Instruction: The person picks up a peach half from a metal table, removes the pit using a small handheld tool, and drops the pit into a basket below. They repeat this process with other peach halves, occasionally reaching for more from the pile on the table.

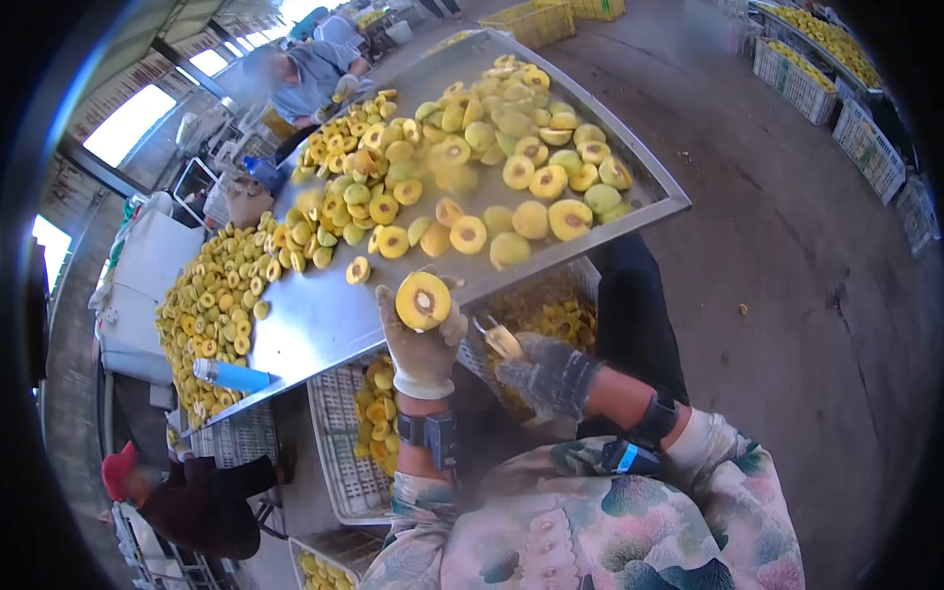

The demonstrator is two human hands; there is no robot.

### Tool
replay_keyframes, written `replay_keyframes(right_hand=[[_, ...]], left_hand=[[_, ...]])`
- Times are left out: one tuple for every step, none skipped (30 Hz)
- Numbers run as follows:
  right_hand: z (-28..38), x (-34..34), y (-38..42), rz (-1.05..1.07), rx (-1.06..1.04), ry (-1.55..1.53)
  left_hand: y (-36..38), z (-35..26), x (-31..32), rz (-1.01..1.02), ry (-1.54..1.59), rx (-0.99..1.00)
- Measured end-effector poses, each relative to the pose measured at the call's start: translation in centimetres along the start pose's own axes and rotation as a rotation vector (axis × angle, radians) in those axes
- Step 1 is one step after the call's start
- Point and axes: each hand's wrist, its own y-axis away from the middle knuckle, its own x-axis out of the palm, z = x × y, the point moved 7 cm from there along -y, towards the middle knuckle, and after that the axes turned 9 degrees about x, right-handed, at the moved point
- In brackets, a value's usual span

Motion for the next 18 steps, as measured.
replay_keyframes(right_hand=[[1.2, 0.5, 0.3, -0.004, -0.072, 0.096], [1.7, 1.0, 0.4, -0.001, -0.062, 0.091], [2.0, 1.2, 0.5, -0.035, -0.036, 0.172], [2.0, 1.4, 0.4, -0.068, -0.011, 0.253], [1.8, 1.5, 0.2, -0.067, -0.005, 0.249], [1.5, 1.6, -0.1, -0.082, -0.004, 0.263], [1.1, 1.5, -0.4, -0.098, -0.003, 0.276], [0.1, 1.4, -1.1, -0.098, 0.002, 0.271], [-0.2, 1.2, -1.6, -0.152, -0.121, 0.342], [-0.2, 1.0, -1.7, -0.207, -0.246, 0.414], [0.1, 1.2, -1.4, -0.207, -0.241, 0.410], [0.1, 1.5, -1.2, -0.168, -0.162, 0.294], [-0.2, 1.7, -1.2, -0.131, -0.085, 0.178], [-0.3, 1.7, -1.2, -0.132, -0.081, 0.176], [-0.4, 1.6, -1.3, -0.145, -0.118, 0.164], [-0.4, 1.5, -1.3, -0.157, -0.154, 0.151], [-0.8, 1.6, -1.4, -0.158, -0.149, 0.148], [-0.7, 1.6, -1.4, -0.179, -0.202, 0.142]], left_hand=[[0.4, 0.3, -0.3, -0.013, 0.001, -0.006], [0.7, 0.3, -0.5, -0.003, -0.060, 0.020], [1.0, 0.4, -0.6, 0.009, -0.122, 0.047], [1.4, -0.1, -0.7, 0.095, -0.404, 0.201], [1.7, 0.1, -0.4, 0.090, -0.405, 0.196], [2.0, -0.3, 0.3, 0.117, -0.475, 0.261], [2.3, -0.5, 0.8, 0.144, -0.545, 0.326], [2.4, -0.3, 0.6, 0.141, -0.545, 0.319], [2.5, -0.5, 0.6, 0.143, -0.664, 0.378], [2.6, -0.7, 0.6, 0.145, -0.783, 0.438], [2.6, -0.6, 0.6, 0.143, -0.784, 0.432], [2.5, -0.5, 0.5, 0.133, -0.764, 0.424], [2.5, -0.5, 0.5, 0.123, -0.744, 0.417], [2.5, -0.7, 0.7, 0.122, -0.744, 0.412], [2.4, -0.3, 1.2, 0.173, -0.418, 0.296], [2.5, 0.2, 1.8, 0.217, -0.092, 0.178], [2.6, 0.3, 1.9, 0.212, -0.092, 0.172], [2.6, 0.4, 1.9, 0.194, -0.118, 0.163]])
